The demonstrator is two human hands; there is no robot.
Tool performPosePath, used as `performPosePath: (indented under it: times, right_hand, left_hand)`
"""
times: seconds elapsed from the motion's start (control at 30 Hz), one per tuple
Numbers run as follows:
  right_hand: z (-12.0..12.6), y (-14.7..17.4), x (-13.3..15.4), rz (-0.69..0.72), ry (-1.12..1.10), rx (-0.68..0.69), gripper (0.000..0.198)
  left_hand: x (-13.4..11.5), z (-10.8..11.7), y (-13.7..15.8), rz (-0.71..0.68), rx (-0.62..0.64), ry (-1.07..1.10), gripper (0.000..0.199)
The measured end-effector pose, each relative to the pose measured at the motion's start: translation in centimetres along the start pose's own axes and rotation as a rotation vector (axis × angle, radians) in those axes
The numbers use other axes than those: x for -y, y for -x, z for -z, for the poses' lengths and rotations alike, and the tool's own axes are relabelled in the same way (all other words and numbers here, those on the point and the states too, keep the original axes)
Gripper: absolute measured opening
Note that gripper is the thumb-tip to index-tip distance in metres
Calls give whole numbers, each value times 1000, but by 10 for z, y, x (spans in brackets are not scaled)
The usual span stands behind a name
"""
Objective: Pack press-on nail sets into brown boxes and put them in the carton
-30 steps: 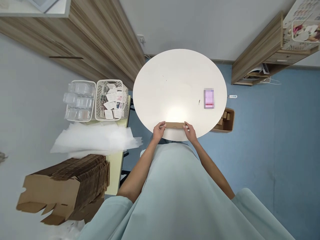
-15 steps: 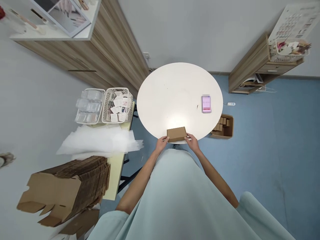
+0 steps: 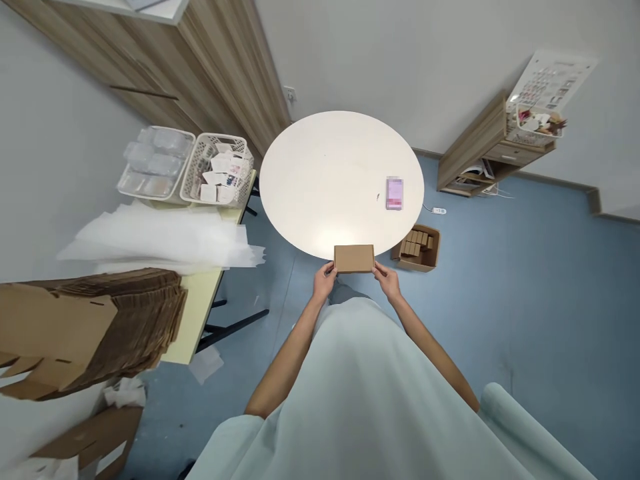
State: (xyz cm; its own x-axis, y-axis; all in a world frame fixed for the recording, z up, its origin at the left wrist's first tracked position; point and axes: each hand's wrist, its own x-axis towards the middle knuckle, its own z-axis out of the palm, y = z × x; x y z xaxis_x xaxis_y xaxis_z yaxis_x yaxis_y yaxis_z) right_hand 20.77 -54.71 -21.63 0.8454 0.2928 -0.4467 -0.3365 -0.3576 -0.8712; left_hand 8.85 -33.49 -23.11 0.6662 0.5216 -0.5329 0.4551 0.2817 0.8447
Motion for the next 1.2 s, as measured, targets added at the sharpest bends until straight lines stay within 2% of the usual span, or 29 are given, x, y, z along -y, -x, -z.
performPosePath:
  times: [0.27, 0.43, 0.57, 0.8, 0.9, 1.03, 1.2]
  right_hand:
    - [98, 44, -9, -79, -132, -156, 84]
    - [151, 44, -22, -129, -174, -189, 82]
    - [207, 25, -37, -164, -182, -172, 78]
    - [348, -28, -59, -266, -249, -200, 76]
    - [405, -50, -67, -301, -245, -201, 72]
    - [454, -78, -77, -376, -232, -194, 68]
    - [476, -112, -85, -400, -179, -160, 57]
  left_hand:
    - [-4, -91, 26, -43, 148, -4, 44]
    - [-11, -143, 20, -82, 196, -119, 45]
    - [-14, -208, 6, -57, 237, -173, 40]
    - [-1, -373, -10, 71, 266, -189, 37]
    - [6, -432, -14, 129, 273, -275, 38]
    - [9, -484, -27, 173, 291, -357, 36]
    - [3, -525, -51, 186, 297, -489, 40]
